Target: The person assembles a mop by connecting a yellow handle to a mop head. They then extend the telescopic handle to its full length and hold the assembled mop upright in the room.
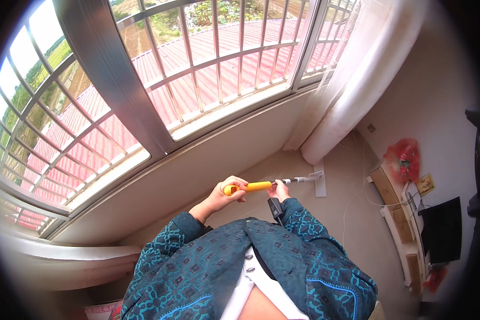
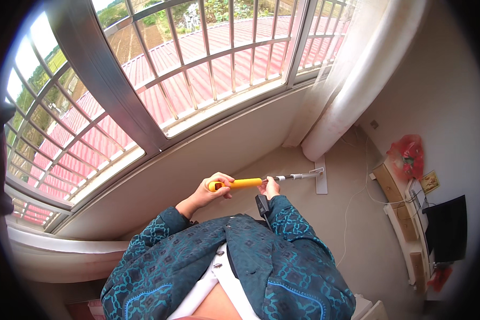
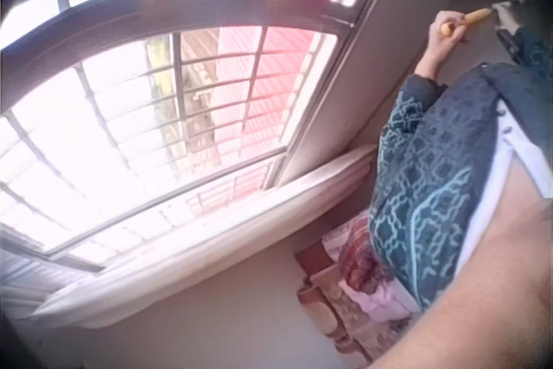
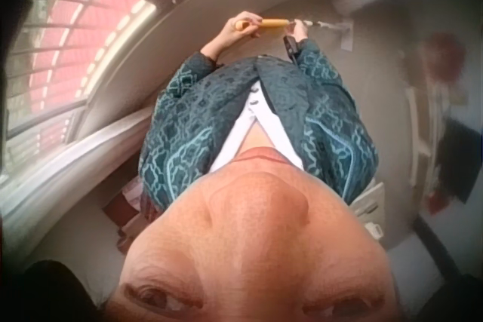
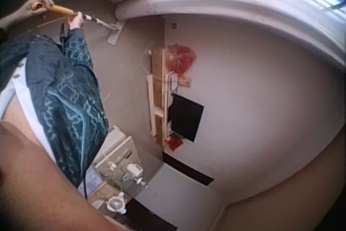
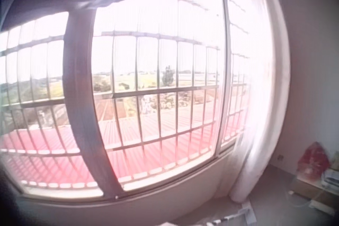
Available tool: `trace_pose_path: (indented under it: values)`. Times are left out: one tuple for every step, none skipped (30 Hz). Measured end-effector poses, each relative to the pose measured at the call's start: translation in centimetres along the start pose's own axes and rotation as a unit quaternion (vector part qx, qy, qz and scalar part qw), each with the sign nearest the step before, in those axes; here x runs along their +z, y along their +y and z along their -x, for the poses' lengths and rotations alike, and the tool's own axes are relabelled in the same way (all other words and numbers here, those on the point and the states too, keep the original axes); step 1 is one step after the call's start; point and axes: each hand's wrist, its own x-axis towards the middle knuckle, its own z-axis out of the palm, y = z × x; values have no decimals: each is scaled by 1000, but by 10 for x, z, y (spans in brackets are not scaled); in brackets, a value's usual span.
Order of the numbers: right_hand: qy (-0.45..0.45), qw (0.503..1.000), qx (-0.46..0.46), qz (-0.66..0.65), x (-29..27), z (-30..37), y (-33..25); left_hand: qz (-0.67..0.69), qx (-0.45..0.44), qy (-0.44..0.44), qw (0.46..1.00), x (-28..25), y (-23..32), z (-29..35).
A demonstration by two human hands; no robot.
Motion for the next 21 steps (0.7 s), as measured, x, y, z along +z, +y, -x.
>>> trace_pose_path:
  values:
    - [-3, 1000, 1, -27, 5, 9, -5, -4, 15, -4, 1000, 5, -5, -11]
    - [-9, 998, 5, -64, 8, 18, -10, -3, 21, -9, 1000, 12, -11, -22]
    - [-35, 997, 15, -72, 10, 28, -15, 9, 21, -13, 1000, 18, -16, -31]
    - [-63, 994, 26, -90, 11, 36, -19, 15, 7, -25, 1000, 24, -21, -39]
    - [-102, 987, 36, -118, 10, 42, -23, -4, 27, -34, 999, 29, -26, -45]
    - [-113, 985, 51, -122, 9, 47, -28, -15, 31, -40, 999, 34, -30, -50]
    - [-106, 987, 43, -109, 7, 51, -30, -27, 36, -46, 998, 37, -32, -54]
    - [-101, 989, 32, -104, 5, 54, -32, -12, 14, -50, 999, 37, -33, -56]
    - [-91, 991, 19, -101, 4, 56, -32, -30, 29, -49, 998, 38, -34, -57]
    - [-98, 991, 20, -94, 2, 57, -32, -38, 35, -51, 997, 37, -34, -56]
    - [-100, 991, 18, -90, 1, 58, -31, -37, 30, -51, 998, 36, -32, -55]
    - [-90, 992, 13, -89, 0, 58, -29, -40, 38, -57, 997, 35, -30, -53]
    - [-90, 992, 19, -80, 0, 57, -27, -34, 35, -61, 997, 35, -27, -48]
    - [-78, 994, 23, -74, 0, 57, -24, -19, 15, -68, 997, 34, -23, -44]
    - [-63, 995, 25, -69, 0, 56, -19, -37, 34, -59, 997, 31, -17, -39]
    - [-61, 996, 23, -57, 0, 54, -16, -45, 35, -51, 997, 28, -11, -34]
    - [-51, 997, 29, -58, 0, 53, -13, -41, 26, -44, 998, 25, -4, -27]
    - [-34, 997, 32, -60, 1, 50, -9, -45, 31, -43, 998, 20, 5, -20]
    - [-14, 997, 33, -66, 2, 47, -5, -61, 41, -38, 997, 14, 14, -10]
    - [-16, 998, 36, -53, 3, 44, -1, -68, 43, -34, 996, 8, 24, -1]
    - [-14, 998, 37, -45, 3, 43, 4, -75, 45, -31, 996, 2, 34, 10]
